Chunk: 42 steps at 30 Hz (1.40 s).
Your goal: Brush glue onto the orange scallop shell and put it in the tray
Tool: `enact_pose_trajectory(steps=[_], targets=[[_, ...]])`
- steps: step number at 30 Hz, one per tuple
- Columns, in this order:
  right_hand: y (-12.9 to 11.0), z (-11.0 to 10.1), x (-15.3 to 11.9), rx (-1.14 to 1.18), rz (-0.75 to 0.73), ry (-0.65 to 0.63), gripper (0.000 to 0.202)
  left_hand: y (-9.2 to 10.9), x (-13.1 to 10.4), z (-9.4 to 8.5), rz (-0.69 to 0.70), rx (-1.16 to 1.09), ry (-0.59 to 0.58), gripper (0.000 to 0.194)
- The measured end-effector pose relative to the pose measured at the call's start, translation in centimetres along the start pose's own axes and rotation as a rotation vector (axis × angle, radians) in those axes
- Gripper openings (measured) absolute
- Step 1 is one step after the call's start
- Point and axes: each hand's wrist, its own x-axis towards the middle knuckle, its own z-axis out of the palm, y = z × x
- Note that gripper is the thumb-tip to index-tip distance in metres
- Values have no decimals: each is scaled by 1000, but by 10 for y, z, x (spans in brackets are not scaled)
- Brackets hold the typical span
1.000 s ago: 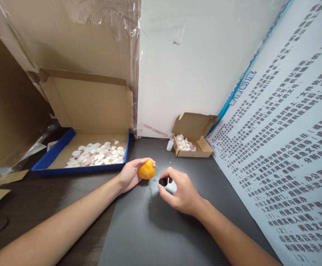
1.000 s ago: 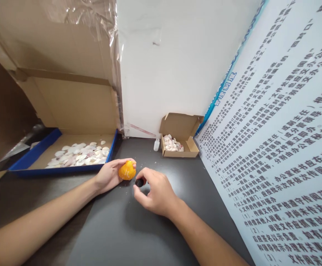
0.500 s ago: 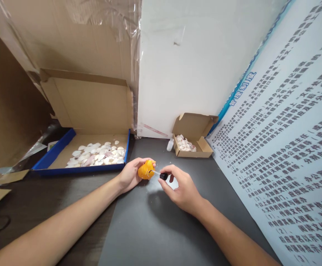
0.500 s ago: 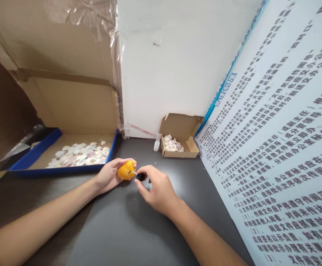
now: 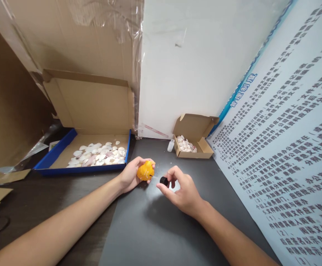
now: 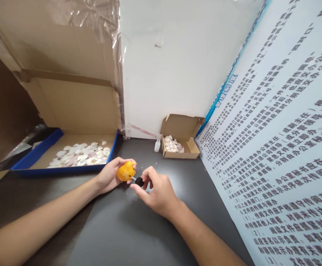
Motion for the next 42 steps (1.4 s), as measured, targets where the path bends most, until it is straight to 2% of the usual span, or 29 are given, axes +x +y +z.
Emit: enact_pose_trajectory(steps=[7, 12, 15, 18, 24, 27, 29, 35, 42], targets=[[4, 2, 0, -15, -79, -38, 22, 1, 0, 0, 6, 17, -4, 25], [1, 1, -1, -89, -112, -160, 28, 0, 0, -1, 5, 14, -24, 25], [1, 0, 0, -79, -152, -105, 33, -1, 1, -2, 12, 14, -33, 25], [1, 0, 0, -96, -128, -21, 32, -2, 1, -3, 13, 23, -51, 26], [3, 5, -3, -66, -9, -57, 12, -3, 3, -6, 16, 38, -58, 25], [2, 5, -3, -65, 3, -54, 24, -4, 3, -7, 20, 35, -70, 24], [2, 4, -3, -109, -38, -47, 20, -4, 3, -7, 21, 31, -74, 23], [-2, 3, -3, -132, -126, -188, 12, -3, 1, -5, 11, 35, -58, 25], [1, 0, 0, -144, -48, 38, 23, -2, 2, -5, 13, 54, -72, 26]])
